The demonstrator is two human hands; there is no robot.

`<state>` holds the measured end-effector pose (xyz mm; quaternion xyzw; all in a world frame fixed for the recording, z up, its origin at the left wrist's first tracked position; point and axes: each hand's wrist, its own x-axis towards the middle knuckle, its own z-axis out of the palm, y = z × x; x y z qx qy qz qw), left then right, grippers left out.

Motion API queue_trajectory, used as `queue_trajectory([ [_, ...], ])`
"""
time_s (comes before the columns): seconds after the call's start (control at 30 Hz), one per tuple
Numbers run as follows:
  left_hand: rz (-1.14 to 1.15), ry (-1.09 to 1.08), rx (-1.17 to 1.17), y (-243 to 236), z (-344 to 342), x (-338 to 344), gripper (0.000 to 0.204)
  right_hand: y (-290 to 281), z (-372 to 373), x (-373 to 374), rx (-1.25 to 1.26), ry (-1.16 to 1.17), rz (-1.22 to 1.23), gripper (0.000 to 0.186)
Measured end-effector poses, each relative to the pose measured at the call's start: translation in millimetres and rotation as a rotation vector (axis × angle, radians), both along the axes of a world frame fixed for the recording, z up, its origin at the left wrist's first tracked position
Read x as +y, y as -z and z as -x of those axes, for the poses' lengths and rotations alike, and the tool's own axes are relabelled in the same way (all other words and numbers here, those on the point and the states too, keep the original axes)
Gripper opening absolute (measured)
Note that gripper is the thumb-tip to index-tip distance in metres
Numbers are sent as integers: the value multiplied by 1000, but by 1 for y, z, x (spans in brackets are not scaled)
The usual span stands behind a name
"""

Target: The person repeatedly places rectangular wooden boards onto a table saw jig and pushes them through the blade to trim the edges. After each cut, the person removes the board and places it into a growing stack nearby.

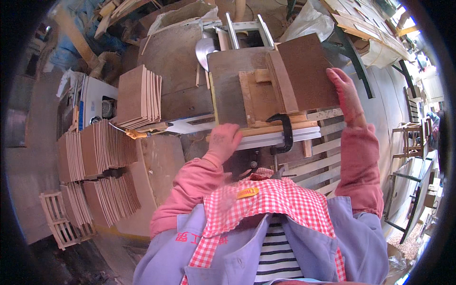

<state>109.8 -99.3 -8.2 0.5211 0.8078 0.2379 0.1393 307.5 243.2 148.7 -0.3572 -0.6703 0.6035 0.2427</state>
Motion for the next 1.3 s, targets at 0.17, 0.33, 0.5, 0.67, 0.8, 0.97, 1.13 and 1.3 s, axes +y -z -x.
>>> queue_trajectory([
  [0.17,-140,-102,226,12,63,8,33,-22,16,-73,-12,-3,-138,33],
  [0.33,-133,-64,458,28,111,40,42,-3,43,-139,-39,114,-63,29],
  [0.5,135,-243,368,38,146,52,59,23,53,-177,-93,81,97,34],
  [0.67,20,-466,309,31,175,33,58,50,69,-197,-219,12,30,39],
  [0.8,-405,-249,-289,32,146,-17,30,80,97,-197,-219,-25,105,41],
  [0.97,-231,-293,-1303,60,76,-47,49,114,136,-185,-254,-50,181,44],
  [1.13,-193,-416,-1262,65,72,-54,60,136,161,-170,-229,-102,100,43],
  [1.3,-97,-555,-1167,61,89,-50,69,132,169,-164,-538,-236,-38,39],
])
